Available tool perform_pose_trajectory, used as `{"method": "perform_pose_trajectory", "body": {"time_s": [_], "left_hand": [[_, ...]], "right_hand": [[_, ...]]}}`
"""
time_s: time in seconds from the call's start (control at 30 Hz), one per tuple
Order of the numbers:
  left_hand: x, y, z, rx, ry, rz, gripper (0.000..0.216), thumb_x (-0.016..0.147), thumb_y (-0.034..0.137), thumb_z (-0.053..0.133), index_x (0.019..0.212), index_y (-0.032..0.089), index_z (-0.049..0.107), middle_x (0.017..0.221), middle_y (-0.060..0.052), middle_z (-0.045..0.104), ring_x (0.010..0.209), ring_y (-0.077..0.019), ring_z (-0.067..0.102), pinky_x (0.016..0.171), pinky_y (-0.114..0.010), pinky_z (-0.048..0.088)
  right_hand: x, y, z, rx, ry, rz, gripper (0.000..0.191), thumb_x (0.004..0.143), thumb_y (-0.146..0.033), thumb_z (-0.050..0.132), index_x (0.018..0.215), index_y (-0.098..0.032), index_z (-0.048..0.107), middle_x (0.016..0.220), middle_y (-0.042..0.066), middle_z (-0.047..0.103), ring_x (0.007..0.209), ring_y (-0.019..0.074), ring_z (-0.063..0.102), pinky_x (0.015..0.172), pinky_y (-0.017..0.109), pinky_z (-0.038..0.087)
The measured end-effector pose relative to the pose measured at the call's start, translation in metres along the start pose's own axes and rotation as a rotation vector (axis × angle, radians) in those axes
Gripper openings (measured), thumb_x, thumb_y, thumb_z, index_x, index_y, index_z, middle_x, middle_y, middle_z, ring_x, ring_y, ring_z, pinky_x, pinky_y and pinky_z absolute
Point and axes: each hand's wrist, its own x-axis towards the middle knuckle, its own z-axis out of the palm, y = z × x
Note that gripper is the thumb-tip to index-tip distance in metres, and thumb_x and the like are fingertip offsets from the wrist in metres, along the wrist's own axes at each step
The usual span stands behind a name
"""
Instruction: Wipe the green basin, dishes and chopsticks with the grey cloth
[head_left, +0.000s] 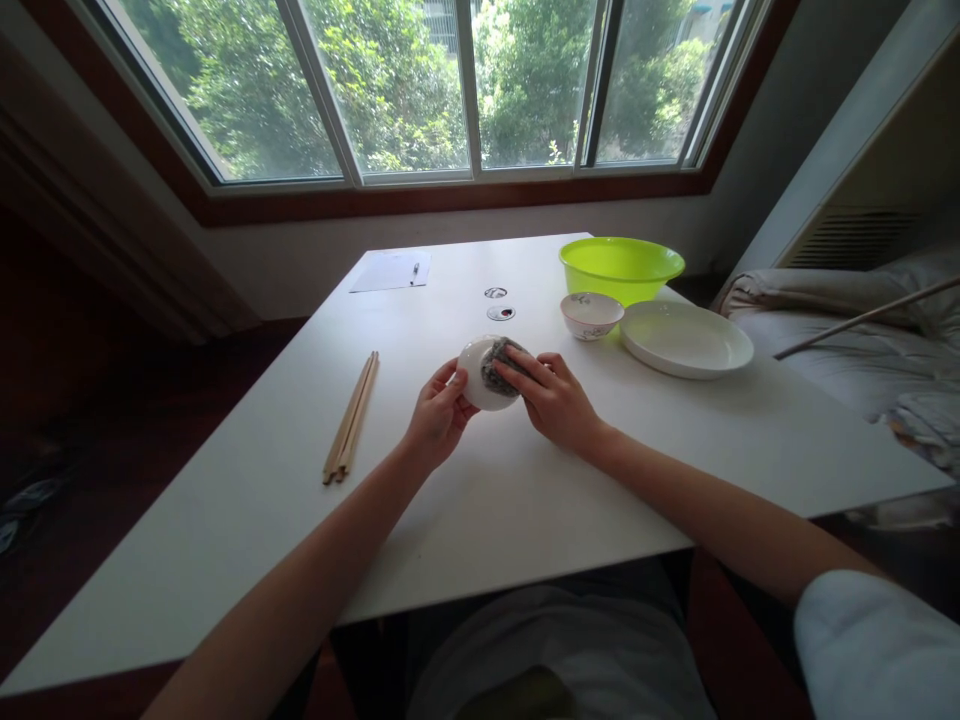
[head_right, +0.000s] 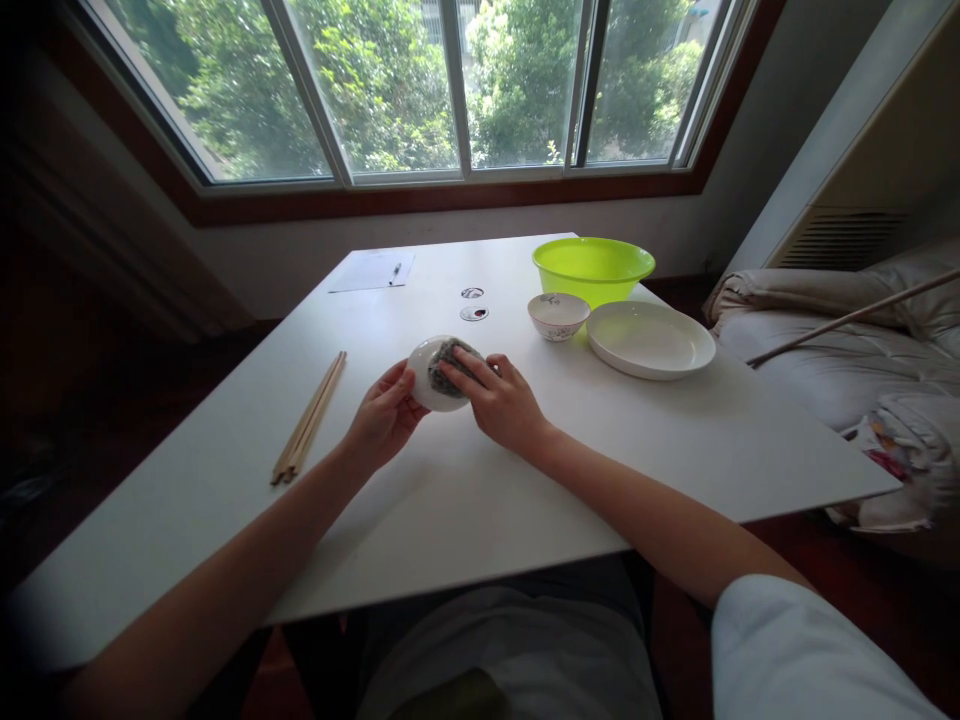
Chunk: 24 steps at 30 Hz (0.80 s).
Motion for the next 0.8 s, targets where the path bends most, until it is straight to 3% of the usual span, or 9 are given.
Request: {"method": "perform_pose_trajectory", "body": {"time_s": [0.17, 0.27, 0.43, 0.53, 0.67, 0.73, 0.8], "left_hand": [[0.002, 0.001, -0.002, -0.018, 0.019, 0.001, 0.021, 0.072, 0.022, 0.072, 0.091, 0.015, 0.066, 0.081, -0.003, 0.070, 0.067, -0.0108, 0.064, 0.064, -0.022, 0.053], [0.008, 0.005, -0.005, -0.065, 0.104, 0.027, 0.015, 0.075, 0.019, 0.068, 0.089, 0.016, 0.063, 0.080, -0.001, 0.069, 0.068, -0.0099, 0.063, 0.066, -0.022, 0.052], [0.012, 0.014, -0.012, -0.106, 0.220, 0.075, 0.010, 0.080, 0.015, 0.060, 0.089, 0.020, 0.058, 0.081, 0.001, 0.066, 0.074, -0.0106, 0.062, 0.074, -0.027, 0.050], [0.008, 0.017, -0.011, -0.076, 0.197, 0.046, 0.011, 0.079, 0.017, 0.060, 0.088, 0.023, 0.056, 0.084, 0.003, 0.064, 0.076, -0.0110, 0.060, 0.077, -0.030, 0.050], [0.003, 0.016, -0.008, 0.008, 0.123, -0.044, 0.020, 0.074, 0.023, 0.067, 0.089, 0.026, 0.054, 0.086, 0.004, 0.061, 0.077, -0.0128, 0.057, 0.079, -0.040, 0.050], [0.002, 0.014, -0.009, 0.038, 0.090, -0.054, 0.024, 0.072, 0.027, 0.070, 0.090, 0.026, 0.054, 0.087, 0.003, 0.061, 0.080, -0.0144, 0.057, 0.078, -0.042, 0.051], [0.001, 0.012, -0.012, 0.114, 0.072, 0.036, 0.024, 0.072, 0.031, 0.070, 0.091, 0.027, 0.056, 0.089, 0.002, 0.061, 0.084, -0.0162, 0.057, 0.079, -0.040, 0.051]], "right_hand": [[0.002, -0.002, 0.000, 0.069, -0.046, -0.079, 0.048, 0.088, -0.005, 0.037, 0.127, -0.024, 0.057, 0.139, 0.003, 0.050, 0.109, 0.0191, 0.050, 0.094, 0.036, 0.043], [0.003, -0.001, -0.004, 0.091, -0.082, -0.074, 0.043, 0.086, -0.009, 0.042, 0.122, -0.025, 0.060, 0.135, 0.002, 0.054, 0.103, 0.0202, 0.050, 0.093, 0.036, 0.045], [0.004, 0.017, -0.006, -0.058, 0.008, 0.240, 0.038, 0.079, -0.010, 0.050, 0.112, -0.023, 0.063, 0.124, 0.007, 0.057, 0.102, 0.0251, 0.048, 0.080, 0.036, 0.049], [0.000, 0.033, 0.002, -0.141, -0.073, 0.364, 0.038, 0.077, -0.011, 0.054, 0.111, -0.022, 0.064, 0.121, 0.011, 0.058, 0.102, 0.0280, 0.048, 0.075, 0.037, 0.049], [-0.004, 0.043, 0.008, -0.103, -0.274, 0.383, 0.035, 0.078, -0.018, 0.057, 0.112, -0.018, 0.065, 0.117, 0.013, 0.061, 0.104, 0.0303, 0.050, 0.084, 0.045, 0.046], [-0.002, 0.041, 0.005, -0.047, -0.256, 0.344, 0.035, 0.078, -0.026, 0.060, 0.112, -0.018, 0.065, 0.120, 0.013, 0.061, 0.110, 0.0317, 0.049, 0.090, 0.050, 0.042], [0.001, 0.037, -0.001, 0.058, -0.133, 0.312, 0.034, 0.081, -0.033, 0.059, 0.111, -0.018, 0.066, 0.117, 0.012, 0.063, 0.113, 0.0303, 0.049, 0.095, 0.049, 0.039]]}}
